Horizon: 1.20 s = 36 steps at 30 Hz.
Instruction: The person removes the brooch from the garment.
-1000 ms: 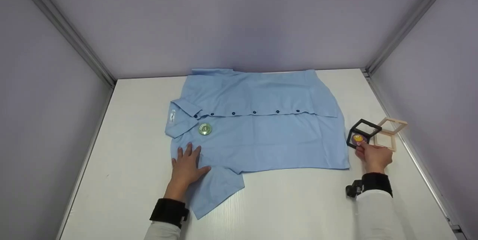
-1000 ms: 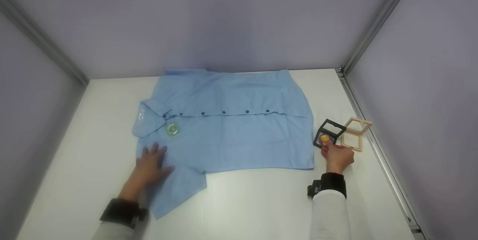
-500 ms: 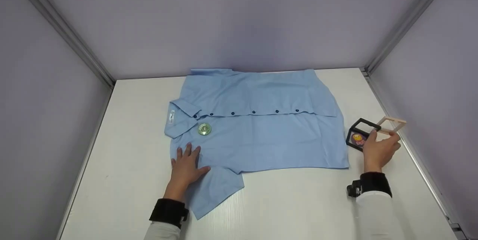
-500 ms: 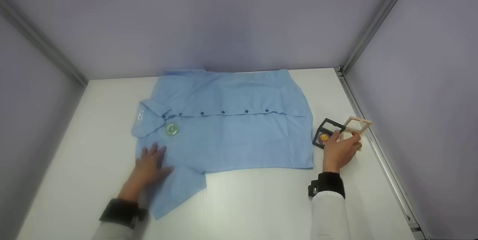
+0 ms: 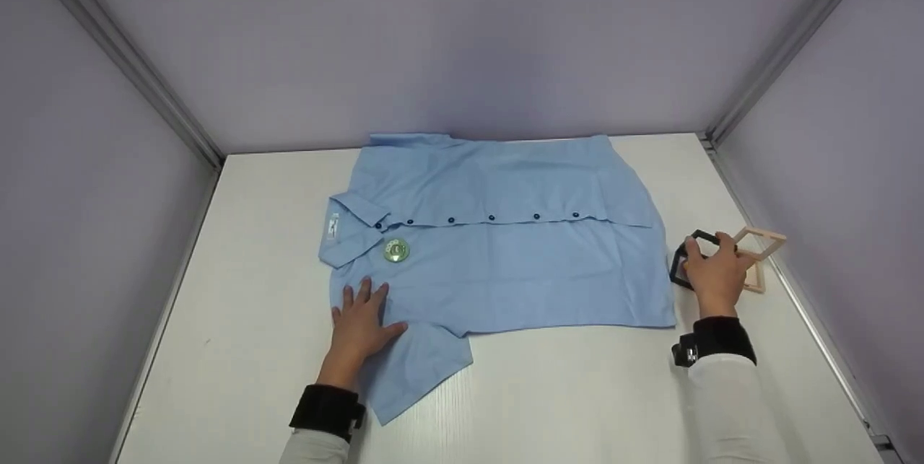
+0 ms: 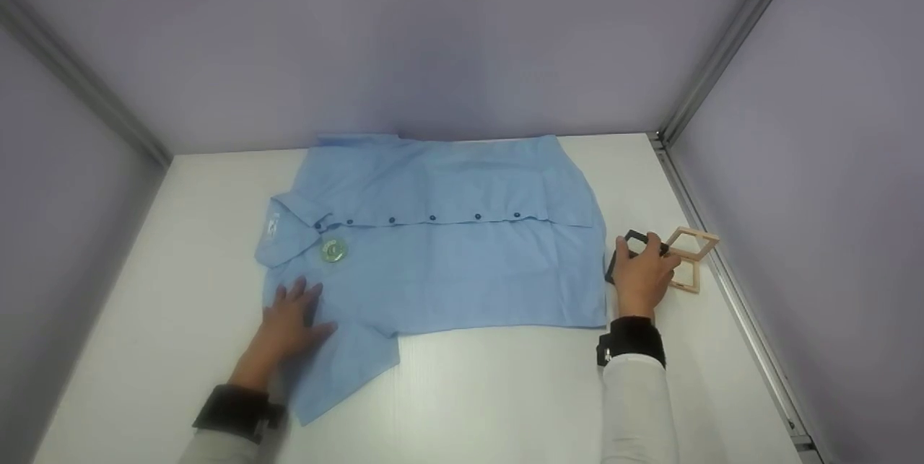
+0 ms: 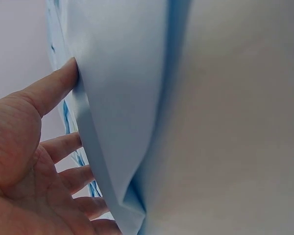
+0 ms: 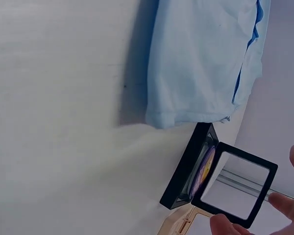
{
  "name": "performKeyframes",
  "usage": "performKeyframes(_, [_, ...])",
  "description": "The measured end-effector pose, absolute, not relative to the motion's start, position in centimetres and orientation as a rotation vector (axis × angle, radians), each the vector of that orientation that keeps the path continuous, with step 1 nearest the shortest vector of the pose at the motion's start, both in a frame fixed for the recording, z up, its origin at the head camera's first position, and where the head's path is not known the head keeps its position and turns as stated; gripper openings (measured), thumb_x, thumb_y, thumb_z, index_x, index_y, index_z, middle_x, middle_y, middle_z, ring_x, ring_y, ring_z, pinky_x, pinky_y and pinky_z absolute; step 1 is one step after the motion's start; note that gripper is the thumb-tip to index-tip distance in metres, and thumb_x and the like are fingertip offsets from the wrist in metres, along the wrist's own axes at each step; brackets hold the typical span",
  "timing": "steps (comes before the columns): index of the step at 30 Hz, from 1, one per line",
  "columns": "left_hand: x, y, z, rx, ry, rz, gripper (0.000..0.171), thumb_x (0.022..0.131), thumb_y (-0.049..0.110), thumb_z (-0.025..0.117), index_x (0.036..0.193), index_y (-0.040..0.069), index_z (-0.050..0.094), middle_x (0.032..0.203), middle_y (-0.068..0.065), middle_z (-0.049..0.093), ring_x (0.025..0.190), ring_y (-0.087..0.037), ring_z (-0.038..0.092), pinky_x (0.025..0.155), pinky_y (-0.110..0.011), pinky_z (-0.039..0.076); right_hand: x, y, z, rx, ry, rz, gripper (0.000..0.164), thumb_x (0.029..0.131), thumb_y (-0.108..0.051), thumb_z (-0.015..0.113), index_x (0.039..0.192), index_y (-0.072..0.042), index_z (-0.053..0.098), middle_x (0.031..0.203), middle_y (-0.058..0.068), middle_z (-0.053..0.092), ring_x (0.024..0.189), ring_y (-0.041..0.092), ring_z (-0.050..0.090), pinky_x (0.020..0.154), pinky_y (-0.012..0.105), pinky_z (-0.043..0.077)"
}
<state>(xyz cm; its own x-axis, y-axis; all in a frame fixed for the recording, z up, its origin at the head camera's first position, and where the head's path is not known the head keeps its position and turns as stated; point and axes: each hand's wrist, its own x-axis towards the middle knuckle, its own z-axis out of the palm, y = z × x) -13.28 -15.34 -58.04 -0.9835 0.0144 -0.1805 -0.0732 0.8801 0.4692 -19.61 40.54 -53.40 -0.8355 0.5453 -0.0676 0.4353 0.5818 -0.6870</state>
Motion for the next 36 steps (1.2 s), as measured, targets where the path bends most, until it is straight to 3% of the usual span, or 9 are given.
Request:
performKeyframes(4, [-13.4, -15.3, -57.9, -0.047, 2.864, 0.728, 0.082, 0.08, 0.04, 0.08, 0.145, 0.003, 0.046, 0.155, -0.026, 0.026, 0.142, -0.053, 0.009, 0.105, -0.073, 0.011, -20.0, 40.6, -53.2, -0.842, -2.646, 1.043, 0.074, 0.097, -0.048, 0.05, 0.15, 0.001, 0.031, 0.144, 0.038, 0.018, 0.12, 0.052, 0.042, 0.094, 0.054, 0.04])
performKeyframes(10, [-13.4, -15.2, -58.0, -0.045, 2.86, 0.726, 0.082, 0.08, 0.04, 0.08, 0.145, 0.003, 0.046, 0.155, -0.026, 0.026, 0.142, -0.053, 0.009, 0.105, -0.073, 0.011, -20.5, 41.0, -53.1, -0.859, -2.68, 0.961, 0.071, 0.098, -0.047, 0.05, 0.149, 0.0, 0.035, 0.141, 0.038, 0.024, 0.12, 0.052, 0.041, 0.095, 0.057, 0.04])
performKeyframes(16, [-13.3, -15.1, -58.2, -0.011, 2.895, 0.692, 0.081, 0.08, 0.04, 0.08, 0.144, 0.003, 0.048, 0.153, -0.027, 0.03, 0.141, -0.054, 0.014, 0.103, -0.075, 0.016, -20.3, 41.2, -53.3, -0.81, -2.619, 0.904, 0.058, 0.097, -0.04, 0.056, 0.132, 0.006, 0.053, 0.126, 0.036, 0.043, 0.113, 0.049, 0.046, 0.089, 0.056, 0.042])
performKeyframes(20, [-13.3, -15.2, -58.3, -0.02, 2.891, 0.709, 0.081, 0.079, 0.039, 0.08, 0.144, 0.003, 0.048, 0.153, -0.027, 0.029, 0.141, -0.053, 0.013, 0.103, -0.075, 0.015, -20.1, 41.4, -53.4, -0.808, -2.616, 0.874, 0.056, 0.095, -0.039, 0.059, 0.127, 0.007, 0.056, 0.12, 0.034, 0.048, 0.11, 0.048, 0.048, 0.087, 0.056, 0.042])
performKeyframes(32, [-13.4, -15.1, -58.3, -0.018, 2.885, 0.717, 0.082, 0.08, 0.04, 0.08, 0.145, 0.003, 0.046, 0.154, -0.027, 0.028, 0.141, -0.054, 0.011, 0.104, -0.075, 0.013, -18.7, 41.8, -54.8, -0.934, -2.767, 0.852, 0.051, 0.088, -0.037, 0.065, 0.116, 0.004, 0.059, 0.119, 0.032, 0.049, 0.107, 0.044, 0.05, 0.077, 0.054, 0.044])
performKeyframes(36, [-13.3, -15.1, -58.2, -0.016, 2.886, 0.729, 0.082, 0.079, 0.039, 0.08, 0.144, 0.003, 0.047, 0.154, -0.027, 0.028, 0.141, -0.054, 0.011, 0.104, -0.075, 0.013, -18.2, 41.5, -55.3, -0.939, -2.79, 0.853, 0.054, 0.089, -0.035, 0.063, 0.121, 0.007, 0.056, 0.12, 0.034, 0.045, 0.11, 0.046, 0.047, 0.08, 0.057, 0.045])
